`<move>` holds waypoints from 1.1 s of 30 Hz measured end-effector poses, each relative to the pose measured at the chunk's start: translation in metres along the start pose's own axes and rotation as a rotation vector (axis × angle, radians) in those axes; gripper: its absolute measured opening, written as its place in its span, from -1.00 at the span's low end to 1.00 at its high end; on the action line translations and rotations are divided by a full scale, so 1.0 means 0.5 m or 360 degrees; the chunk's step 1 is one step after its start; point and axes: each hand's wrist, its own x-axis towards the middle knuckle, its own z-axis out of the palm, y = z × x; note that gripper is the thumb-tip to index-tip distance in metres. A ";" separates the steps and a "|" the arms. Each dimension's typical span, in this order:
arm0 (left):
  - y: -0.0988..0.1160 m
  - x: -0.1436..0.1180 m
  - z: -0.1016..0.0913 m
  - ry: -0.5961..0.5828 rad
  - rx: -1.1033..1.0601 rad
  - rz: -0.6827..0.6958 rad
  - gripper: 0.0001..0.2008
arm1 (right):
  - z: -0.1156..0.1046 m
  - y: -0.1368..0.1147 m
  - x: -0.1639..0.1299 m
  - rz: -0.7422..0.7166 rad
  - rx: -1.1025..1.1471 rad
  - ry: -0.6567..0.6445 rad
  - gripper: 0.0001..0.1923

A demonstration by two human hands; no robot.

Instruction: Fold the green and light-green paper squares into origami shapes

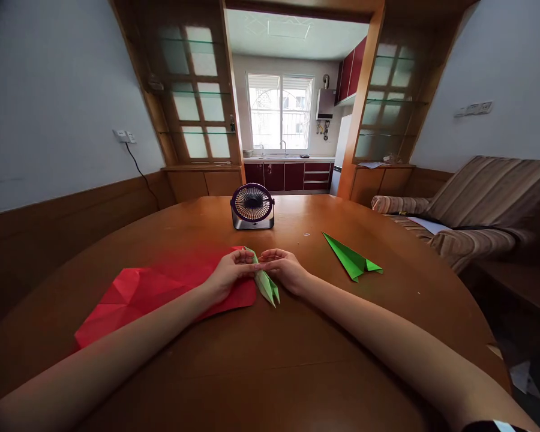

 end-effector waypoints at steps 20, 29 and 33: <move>0.005 -0.011 0.000 -0.0019 -0.0259 0.0001 -0.69 | 0.011 -0.008 0.002 -0.0596 -0.0574 0.0067 -0.74; 0.038 -0.001 0.001 -0.0192 0.0067 0.0321 -0.71 | 0.013 -0.019 0.005 -0.0510 -0.0452 0.0107 -0.71; 0.034 0.002 -0.004 -0.0119 0.0163 0.0363 -0.70 | 0.018 -0.025 -0.002 -0.0670 -0.0554 0.0163 -0.67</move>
